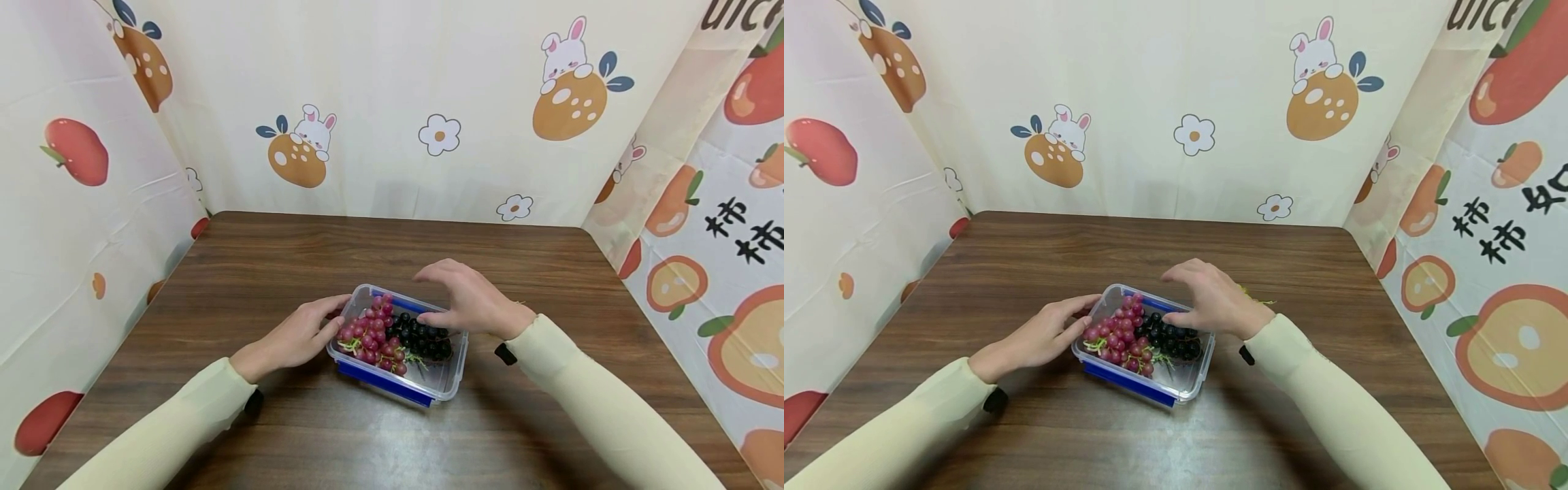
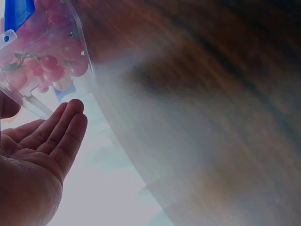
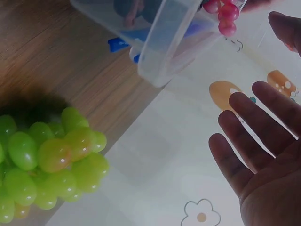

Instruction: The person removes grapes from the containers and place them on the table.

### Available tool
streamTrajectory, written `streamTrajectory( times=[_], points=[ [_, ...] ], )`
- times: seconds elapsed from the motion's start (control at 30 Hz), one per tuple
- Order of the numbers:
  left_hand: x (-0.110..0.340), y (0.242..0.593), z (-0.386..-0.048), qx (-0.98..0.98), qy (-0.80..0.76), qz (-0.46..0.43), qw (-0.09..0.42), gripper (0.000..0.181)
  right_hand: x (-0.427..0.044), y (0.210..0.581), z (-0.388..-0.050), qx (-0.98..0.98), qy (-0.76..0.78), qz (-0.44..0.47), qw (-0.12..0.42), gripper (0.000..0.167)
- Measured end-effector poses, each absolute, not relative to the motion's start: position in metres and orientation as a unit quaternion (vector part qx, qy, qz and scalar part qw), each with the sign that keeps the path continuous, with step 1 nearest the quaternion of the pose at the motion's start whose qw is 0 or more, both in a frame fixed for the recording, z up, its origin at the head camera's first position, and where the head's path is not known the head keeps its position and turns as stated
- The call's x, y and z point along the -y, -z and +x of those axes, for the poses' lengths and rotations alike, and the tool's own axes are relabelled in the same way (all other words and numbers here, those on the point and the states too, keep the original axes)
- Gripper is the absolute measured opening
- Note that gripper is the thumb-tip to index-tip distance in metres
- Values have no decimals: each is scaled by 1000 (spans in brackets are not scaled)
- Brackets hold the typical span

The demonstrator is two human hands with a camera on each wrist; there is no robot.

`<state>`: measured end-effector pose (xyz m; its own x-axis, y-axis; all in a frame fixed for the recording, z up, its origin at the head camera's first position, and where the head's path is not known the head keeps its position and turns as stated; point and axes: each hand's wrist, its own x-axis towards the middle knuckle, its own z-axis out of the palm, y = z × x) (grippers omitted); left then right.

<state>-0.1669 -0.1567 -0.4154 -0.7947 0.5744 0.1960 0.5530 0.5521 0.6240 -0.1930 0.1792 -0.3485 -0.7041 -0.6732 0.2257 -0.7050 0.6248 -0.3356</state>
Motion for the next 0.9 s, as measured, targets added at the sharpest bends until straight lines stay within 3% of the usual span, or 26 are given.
streamTrajectory(
  times=[0.9],
  points=[
    [158, 416, -167, -878, -352, 324, 16, 47, -146, 349, -188, 863, -171, 475, 22, 56]
  ],
)
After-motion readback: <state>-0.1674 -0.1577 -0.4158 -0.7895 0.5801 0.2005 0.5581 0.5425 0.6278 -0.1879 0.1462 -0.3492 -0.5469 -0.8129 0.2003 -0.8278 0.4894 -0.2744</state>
